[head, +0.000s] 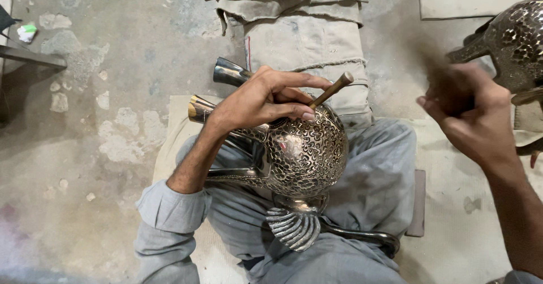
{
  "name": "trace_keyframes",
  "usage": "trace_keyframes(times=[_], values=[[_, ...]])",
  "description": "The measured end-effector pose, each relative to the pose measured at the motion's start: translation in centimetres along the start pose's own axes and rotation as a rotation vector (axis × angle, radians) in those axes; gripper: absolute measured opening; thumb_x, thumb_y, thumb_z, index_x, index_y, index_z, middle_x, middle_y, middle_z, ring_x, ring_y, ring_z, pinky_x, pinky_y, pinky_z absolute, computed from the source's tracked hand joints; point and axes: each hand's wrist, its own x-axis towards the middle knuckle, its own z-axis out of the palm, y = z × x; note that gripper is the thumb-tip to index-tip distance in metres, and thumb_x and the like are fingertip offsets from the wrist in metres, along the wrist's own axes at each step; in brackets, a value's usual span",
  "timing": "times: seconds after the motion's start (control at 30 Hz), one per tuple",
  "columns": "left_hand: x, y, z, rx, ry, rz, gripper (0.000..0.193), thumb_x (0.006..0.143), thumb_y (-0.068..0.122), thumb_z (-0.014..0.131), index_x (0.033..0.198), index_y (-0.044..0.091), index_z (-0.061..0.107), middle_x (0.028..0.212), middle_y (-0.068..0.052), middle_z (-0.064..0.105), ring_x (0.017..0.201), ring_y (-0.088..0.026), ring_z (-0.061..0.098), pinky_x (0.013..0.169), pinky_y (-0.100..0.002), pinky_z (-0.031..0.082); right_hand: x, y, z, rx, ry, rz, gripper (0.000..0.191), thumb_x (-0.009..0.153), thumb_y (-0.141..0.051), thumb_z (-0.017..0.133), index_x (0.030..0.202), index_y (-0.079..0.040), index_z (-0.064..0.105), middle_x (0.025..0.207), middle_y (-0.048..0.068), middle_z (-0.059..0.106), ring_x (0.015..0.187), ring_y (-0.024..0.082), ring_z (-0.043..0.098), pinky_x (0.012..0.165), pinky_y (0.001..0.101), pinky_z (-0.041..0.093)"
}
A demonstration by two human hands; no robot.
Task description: The person uses a chisel and hammer to engrave intricate patterns onto a silver-colored metal object. They hold the object steady with one hand while striking the chisel with the other to create detailed designs.
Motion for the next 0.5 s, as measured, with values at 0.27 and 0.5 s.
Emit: trace_keyframes(times=[0.27,0.5], values=[[0.1,-0.2,0.1,-0.004,0.000,0.015,0.054,0.094,0.015,0.079,0.145,0.016,0.060,0.107,-0.012,0.082,0.108,-0.020,0.080,0.095,-0.036,0.066,0.1,1.5,0.0,0.043,-0.066,0.006,0.038,0.094,-0.009,0.079,0.128,-0.004,0.064,0.109,0.015,0.072,0.094,0.021,0.073,0.087,0.0381,0.063],[0.0,0.1,0.0,-0.007,-0.003,-0.004,0.055,0.093,0.016,0.080,0.145,0.016,0.060,0.105,-0.011,0.082,0.106,-0.021,0.081,0.095,-0.036,0.065,0.1,1.8,0.4,0.012,-0.059,0.043,0.035,0.096,-0.008,0.079,0.126,-0.006,0.062,0.112,0.014,0.072,0.097,0.020,0.072,0.088,0.0390,0.064]])
